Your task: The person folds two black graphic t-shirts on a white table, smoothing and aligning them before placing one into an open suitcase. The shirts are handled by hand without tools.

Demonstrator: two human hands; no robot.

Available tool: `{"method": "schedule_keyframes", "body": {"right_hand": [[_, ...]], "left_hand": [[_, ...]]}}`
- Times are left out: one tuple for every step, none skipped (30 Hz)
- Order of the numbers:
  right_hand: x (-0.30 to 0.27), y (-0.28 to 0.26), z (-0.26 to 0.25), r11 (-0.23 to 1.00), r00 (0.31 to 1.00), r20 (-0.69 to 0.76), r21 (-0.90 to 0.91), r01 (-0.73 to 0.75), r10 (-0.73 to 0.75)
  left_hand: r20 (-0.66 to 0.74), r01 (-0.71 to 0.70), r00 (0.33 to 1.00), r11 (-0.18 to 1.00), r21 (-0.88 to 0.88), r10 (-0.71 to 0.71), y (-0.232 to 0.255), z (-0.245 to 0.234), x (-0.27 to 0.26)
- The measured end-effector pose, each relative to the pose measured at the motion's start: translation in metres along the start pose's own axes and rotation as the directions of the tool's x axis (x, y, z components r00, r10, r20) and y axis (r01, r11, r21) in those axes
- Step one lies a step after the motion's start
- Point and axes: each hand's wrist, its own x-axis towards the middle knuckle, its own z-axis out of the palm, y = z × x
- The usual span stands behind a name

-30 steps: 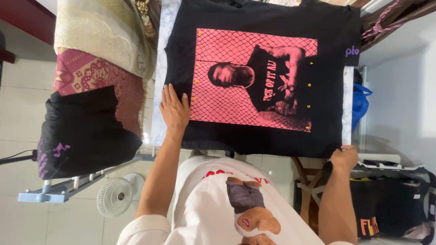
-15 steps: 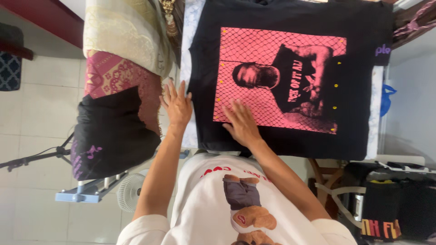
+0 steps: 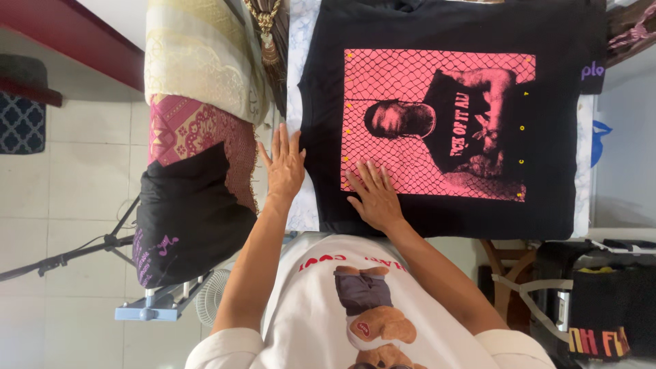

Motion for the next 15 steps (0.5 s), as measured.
{"method": "schedule_keyframes", "body": {"right_hand": [[0.0,-0.001,-0.001,1.0,1.0,0.012,-0.003,0.002,-0.002],[0.001,-0.003,-0.001,1.0,1.0,0.024,-0.006,0.004,-0.004],[0.001,-0.005,-0.001,1.0,1.0,0.005,0.001,0.005,-0.005],[0.002,-0.009,0.0,1.0,1.0,-0.014,0.006,0.006,-0.006],[-0.001,-0.013,0.001,1.0,1.0,-0.029,0.014,0.007,-0.007],[-0.002,-0.016,0.003,1.0,1.0,-0.021,0.02,-0.004,0.004],[-0.002,-0.018,0.004,1.0,1.0,-0.015,0.025,-0.012,0.012],[-0.001,-0.019,0.005,0.999,1.0,-0.009,0.03,-0.02,0.02],[0.0,-0.017,0.006,0.997,1.0,-0.001,0.08,-0.017,0.017],[0.001,-0.013,0.007,0.991,1.0,0.007,0.13,-0.014,0.013],[-0.001,-0.008,0.007,0.983,1.0,0.018,0.181,-0.013,0.01],[-0.002,0.001,0.006,0.985,0.998,0.032,0.162,-0.065,0.06],[0.0,0.013,0.004,0.983,0.993,0.046,0.147,-0.111,0.105],[0.0,0.025,0.002,0.979,0.987,0.06,0.13,-0.157,0.15],[0.001,0.039,0.001,0.977,0.979,0.027,0.068,-0.205,0.203]], "left_hand": [[-0.007,-0.011,1.0,1.0,0.029,0.012,0.004,-0.003,0.002],[0.042,0.0,0.999,0.998,0.059,-0.003,0.01,-0.006,0.003],[0.09,0.007,0.996,0.996,0.089,-0.015,0.019,-0.009,0.004],[0.137,0.012,0.99,0.993,0.12,-0.029,0.03,-0.01,0.007],[0.107,-0.012,0.994,0.999,0.042,0.008,0.043,-0.009,0.009],[0.075,-0.039,0.996,0.999,-0.035,0.041,0.057,-0.005,0.012],[0.038,-0.066,0.997,0.992,-0.111,0.071,0.066,-0.001,0.018],[0.008,-0.103,0.994,0.984,-0.147,0.105,0.069,0.004,0.024],[-0.024,-0.141,0.99,0.972,-0.186,0.139,0.075,0.012,0.031],[-0.057,-0.18,0.984,0.958,-0.224,0.171,0.08,0.02,0.038],[-0.065,-0.182,0.983,0.962,-0.204,0.172,0.077,0.027,0.041],[-0.074,-0.184,0.982,0.966,-0.183,0.173,0.067,0.03,0.045],[-0.083,-0.181,0.982,0.971,-0.159,0.169,0.06,0.031,0.048],[-0.073,-0.177,0.983,0.97,-0.167,0.167,0.058,0.031,0.046],[-0.068,-0.175,0.984,0.97,-0.169,0.166,0.055,0.028,0.046]]}}
